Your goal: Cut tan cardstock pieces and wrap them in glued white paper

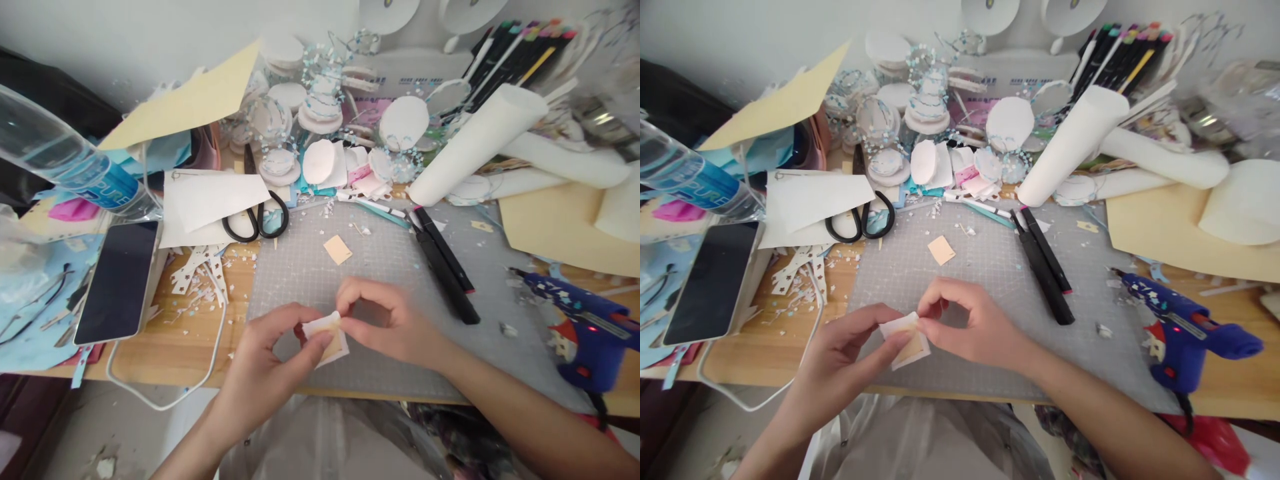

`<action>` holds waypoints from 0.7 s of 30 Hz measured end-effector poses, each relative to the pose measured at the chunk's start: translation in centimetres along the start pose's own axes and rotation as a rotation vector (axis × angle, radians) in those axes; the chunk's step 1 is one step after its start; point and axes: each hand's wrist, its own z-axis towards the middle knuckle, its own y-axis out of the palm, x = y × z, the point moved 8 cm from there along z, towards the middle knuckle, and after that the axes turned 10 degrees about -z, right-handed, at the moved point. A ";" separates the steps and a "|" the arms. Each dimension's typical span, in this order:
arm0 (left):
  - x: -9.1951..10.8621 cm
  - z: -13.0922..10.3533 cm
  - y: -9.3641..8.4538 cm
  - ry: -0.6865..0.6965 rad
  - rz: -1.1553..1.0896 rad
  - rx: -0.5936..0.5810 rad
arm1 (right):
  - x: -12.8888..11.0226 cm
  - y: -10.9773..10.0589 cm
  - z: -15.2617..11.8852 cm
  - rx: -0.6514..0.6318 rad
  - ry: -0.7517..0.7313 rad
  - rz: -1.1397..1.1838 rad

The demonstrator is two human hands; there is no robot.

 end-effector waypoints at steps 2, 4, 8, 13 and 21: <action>0.1 0.2 0.2 0.002 0.063 -0.032 | 0.1 0.1 0.0 -0.025 0.017 -0.021; 0.2 0.4 0.6 0.009 0.127 -0.079 | 0.3 0.3 0.1 -0.057 0.050 -0.049; -0.4 0.9 0.8 0.014 0.216 -0.110 | 1.2 0.1 0.3 -0.074 0.147 -0.117; 0.9 -0.2 -0.3 0.319 0.477 0.080 | 2.6 -1.2 -0.3 0.081 0.252 -0.377; 0.9 -3.2 5.2 0.570 0.753 -0.143 | 2.1 -1.9 -3.8 0.252 0.276 -0.735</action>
